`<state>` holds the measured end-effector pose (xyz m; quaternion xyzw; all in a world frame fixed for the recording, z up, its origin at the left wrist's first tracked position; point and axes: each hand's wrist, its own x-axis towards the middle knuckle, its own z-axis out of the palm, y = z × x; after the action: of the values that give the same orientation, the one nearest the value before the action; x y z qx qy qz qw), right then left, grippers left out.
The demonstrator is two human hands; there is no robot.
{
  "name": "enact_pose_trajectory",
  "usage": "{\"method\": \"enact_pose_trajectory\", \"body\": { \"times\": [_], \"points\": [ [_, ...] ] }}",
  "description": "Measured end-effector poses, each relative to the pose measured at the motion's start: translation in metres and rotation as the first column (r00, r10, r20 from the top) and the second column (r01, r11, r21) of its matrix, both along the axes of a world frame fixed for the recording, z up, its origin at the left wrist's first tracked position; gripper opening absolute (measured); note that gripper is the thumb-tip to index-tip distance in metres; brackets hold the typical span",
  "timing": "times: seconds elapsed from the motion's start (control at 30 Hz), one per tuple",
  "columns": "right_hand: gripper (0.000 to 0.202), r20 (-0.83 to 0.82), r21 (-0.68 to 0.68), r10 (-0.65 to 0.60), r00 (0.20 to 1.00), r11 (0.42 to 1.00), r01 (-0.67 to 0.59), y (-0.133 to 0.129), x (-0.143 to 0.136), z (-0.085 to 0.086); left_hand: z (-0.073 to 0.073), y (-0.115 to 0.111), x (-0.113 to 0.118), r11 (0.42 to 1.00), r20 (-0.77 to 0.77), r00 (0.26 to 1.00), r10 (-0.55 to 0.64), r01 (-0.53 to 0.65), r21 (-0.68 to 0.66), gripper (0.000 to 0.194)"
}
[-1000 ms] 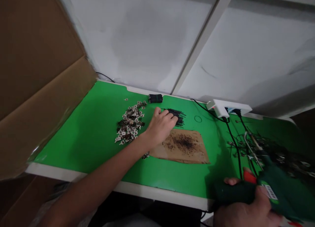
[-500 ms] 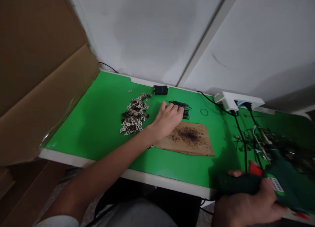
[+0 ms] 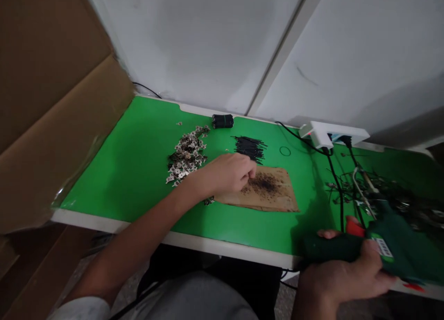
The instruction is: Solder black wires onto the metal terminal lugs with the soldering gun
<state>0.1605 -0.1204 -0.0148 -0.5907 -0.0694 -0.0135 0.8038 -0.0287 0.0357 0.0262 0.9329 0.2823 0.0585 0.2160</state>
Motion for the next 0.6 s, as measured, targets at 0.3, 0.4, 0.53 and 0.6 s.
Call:
{"method": "enact_pose_trajectory", "body": {
  "times": [0.3, 0.4, 0.53, 0.6],
  "points": [
    [0.042, -0.005, -0.003, -0.007, 1.000, 1.000, 0.007, -0.002, 0.001, -0.002, 0.001, -0.007, 0.006, 0.998, -0.152, 0.987, 0.057, -0.050, 0.047, 0.017],
    [0.041, 0.000, 0.007, -0.004, 1.000, 1.000, 0.004, -0.002, 0.003, -0.002, 0.011, 0.001, -0.006, 0.996, -0.134, 0.988, 0.074, -0.079, -0.034, 0.015],
    [0.043, 0.000, 0.019, -0.003, 1.000, 1.000, 0.003, -0.002, 0.004, -0.001, 0.027, 0.021, -0.041, 0.958, -0.034, 0.958, 0.286, -0.287, -0.002, 0.015],
    [0.044, -0.007, 0.020, 0.008, 1.000, 1.000, -0.008, -0.002, 0.005, -0.001, 0.031, 0.030, -0.059, 0.925, -0.045, 0.924, 0.380, -0.379, 0.035, 0.017]
  ]
}}
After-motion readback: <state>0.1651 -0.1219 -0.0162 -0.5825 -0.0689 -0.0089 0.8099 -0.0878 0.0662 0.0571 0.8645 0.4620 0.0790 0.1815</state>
